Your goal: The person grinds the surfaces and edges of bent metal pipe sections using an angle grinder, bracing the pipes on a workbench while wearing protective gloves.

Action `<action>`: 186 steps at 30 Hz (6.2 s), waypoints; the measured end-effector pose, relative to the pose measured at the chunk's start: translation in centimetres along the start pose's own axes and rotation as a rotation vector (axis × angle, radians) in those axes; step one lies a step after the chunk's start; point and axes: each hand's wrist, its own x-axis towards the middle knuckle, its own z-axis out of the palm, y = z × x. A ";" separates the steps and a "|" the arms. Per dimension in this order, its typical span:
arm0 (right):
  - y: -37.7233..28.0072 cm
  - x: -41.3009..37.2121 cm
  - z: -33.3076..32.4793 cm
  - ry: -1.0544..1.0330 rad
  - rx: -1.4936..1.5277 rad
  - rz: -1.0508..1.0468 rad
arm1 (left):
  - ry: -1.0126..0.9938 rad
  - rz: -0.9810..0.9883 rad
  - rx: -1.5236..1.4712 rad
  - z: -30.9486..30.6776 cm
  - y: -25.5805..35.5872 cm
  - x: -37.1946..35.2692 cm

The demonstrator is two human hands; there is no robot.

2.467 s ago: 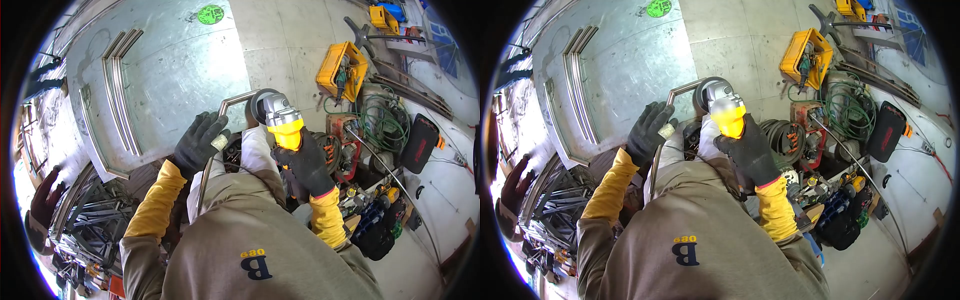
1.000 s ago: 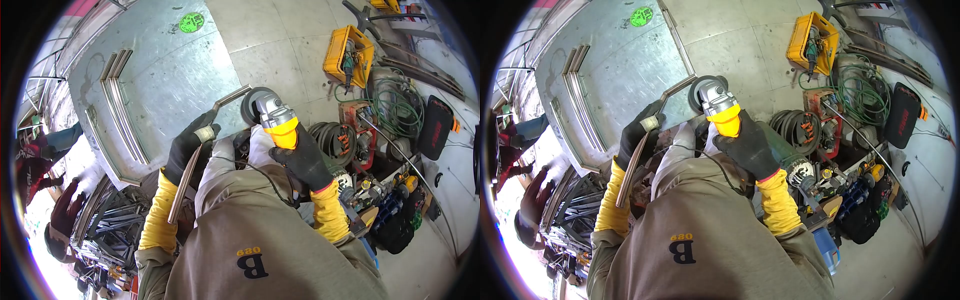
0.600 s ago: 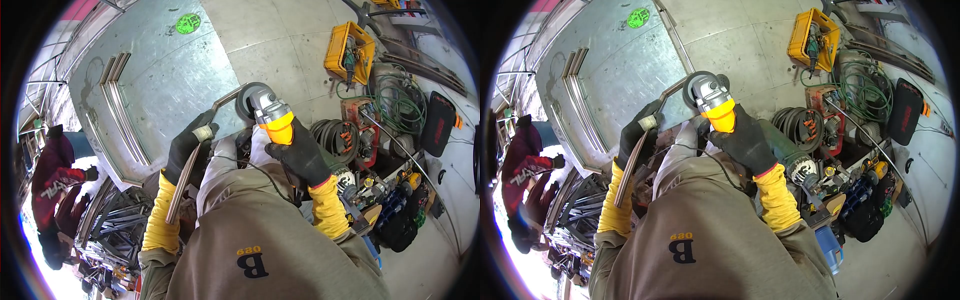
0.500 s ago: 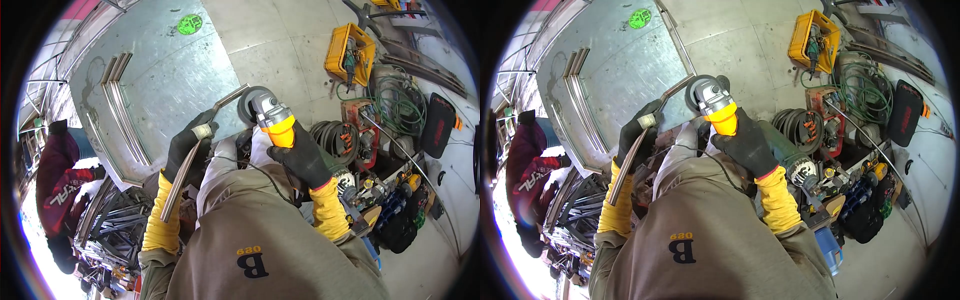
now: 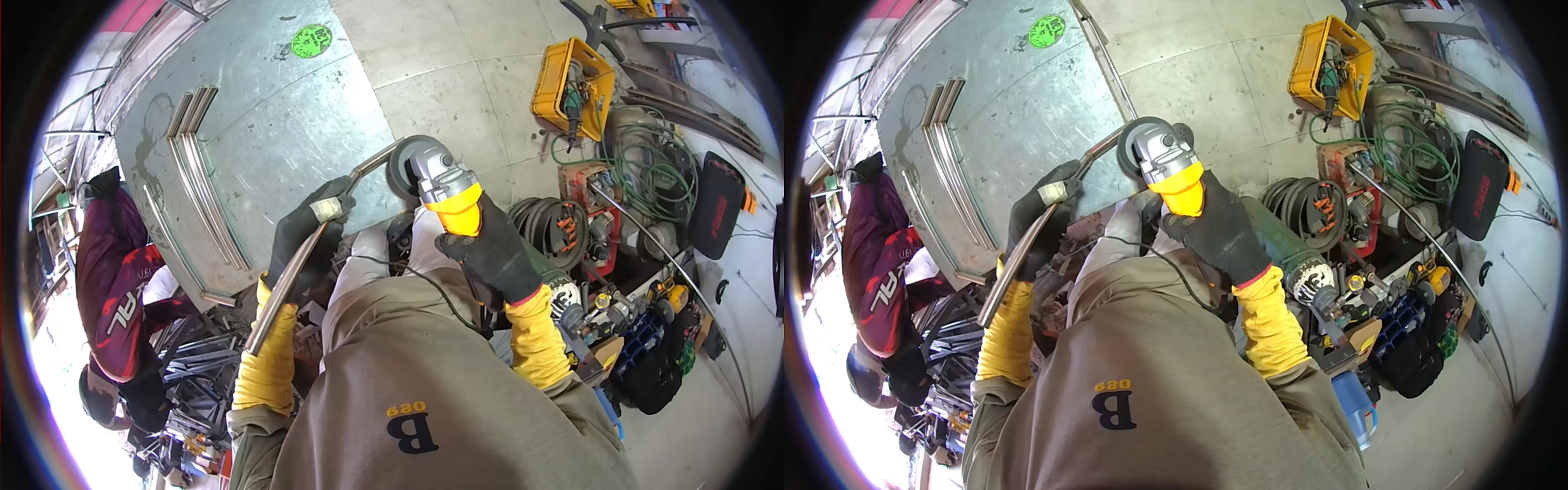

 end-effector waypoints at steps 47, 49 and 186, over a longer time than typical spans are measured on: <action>0.6 0.2 -0.1 0.107 0.771 -0.148 | 0.605 0.604 1.058 -1.1 -4.8 1.5; 1.0 0.5 -0.1 0.084 0.740 -0.148 | 0.619 0.624 1.076 -1.1 -4.8 1.5; -1.3 -1.4 1.8 0.058 -0.061 0.060 | -0.068 0.670 0.936 -0.9 -5.0 -5.1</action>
